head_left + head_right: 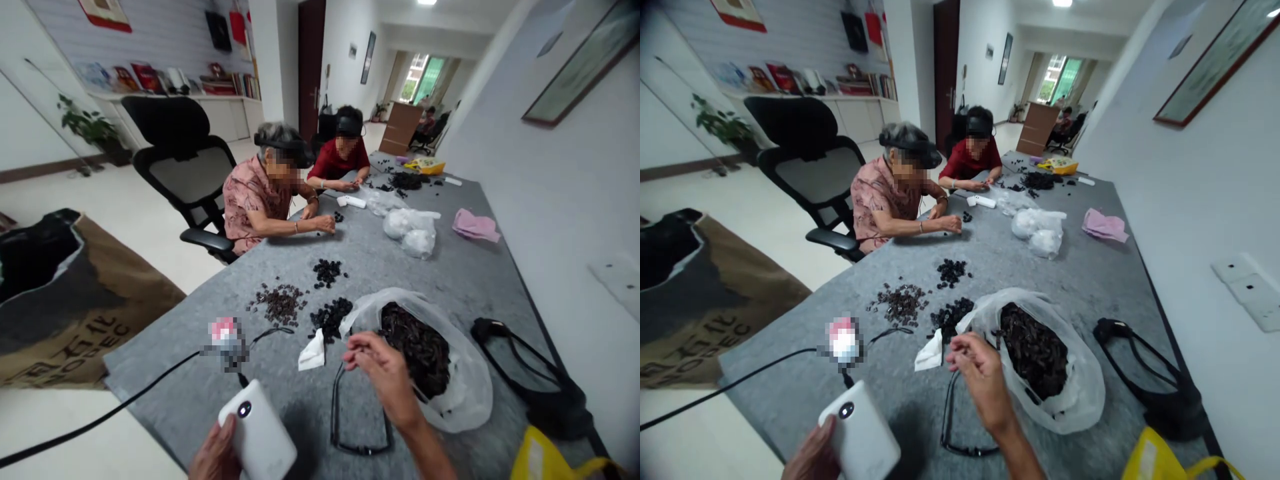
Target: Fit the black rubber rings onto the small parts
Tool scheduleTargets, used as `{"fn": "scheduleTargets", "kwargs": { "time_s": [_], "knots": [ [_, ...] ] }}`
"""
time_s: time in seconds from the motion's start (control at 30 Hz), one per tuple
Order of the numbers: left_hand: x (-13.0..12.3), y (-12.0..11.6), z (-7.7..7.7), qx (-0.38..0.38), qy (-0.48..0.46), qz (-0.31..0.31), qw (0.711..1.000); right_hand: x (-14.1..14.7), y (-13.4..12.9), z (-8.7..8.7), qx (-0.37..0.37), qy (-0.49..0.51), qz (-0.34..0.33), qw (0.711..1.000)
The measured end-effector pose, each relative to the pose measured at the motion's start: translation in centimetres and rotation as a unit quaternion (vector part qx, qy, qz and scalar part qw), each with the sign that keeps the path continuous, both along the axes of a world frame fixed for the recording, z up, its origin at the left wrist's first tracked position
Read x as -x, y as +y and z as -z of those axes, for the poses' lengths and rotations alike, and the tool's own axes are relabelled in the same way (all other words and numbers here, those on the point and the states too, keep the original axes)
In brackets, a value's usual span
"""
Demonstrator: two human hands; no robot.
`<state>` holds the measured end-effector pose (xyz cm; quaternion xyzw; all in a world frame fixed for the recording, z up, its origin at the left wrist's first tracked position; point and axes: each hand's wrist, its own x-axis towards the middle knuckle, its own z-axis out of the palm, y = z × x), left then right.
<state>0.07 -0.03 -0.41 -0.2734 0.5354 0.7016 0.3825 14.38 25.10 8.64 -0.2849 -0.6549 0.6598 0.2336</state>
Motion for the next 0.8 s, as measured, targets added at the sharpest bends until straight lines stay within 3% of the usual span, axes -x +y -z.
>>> {"fn": "scheduleTargets", "kwargs": {
  "time_s": [0.07,0.17,0.37,0.6,0.7,0.8],
  "knots": [
    [-0.2,0.0,0.7,-0.004,-0.013,-0.015,1.0,0.5,-0.8,4.2,0.002,-0.077,-0.041,0.996],
    [-0.4,0.3,1.4,-0.009,-0.018,-0.038,0.999,1.1,-1.7,8.0,-0.012,-0.16,-0.087,0.983],
    [-0.6,1.1,3.2,0.003,-0.015,-0.09,0.996,3.8,-1.2,10.5,-0.059,-0.2,-0.128,0.97],
    [-0.4,1.7,6.1,0.017,-0.023,-0.126,0.992,11.1,3.8,14.3,-0.105,-0.236,-0.101,0.961],
    [-0.2,1.7,6.7,0.039,-0.006,-0.105,0.994,14.3,6.3,16.2,-0.113,-0.268,-0.074,0.954],
    [0.3,1.2,6.8,0.093,0.039,-0.035,0.994,16.6,8.4,17.6,-0.127,-0.293,-0.05,0.946]
  ]
}}
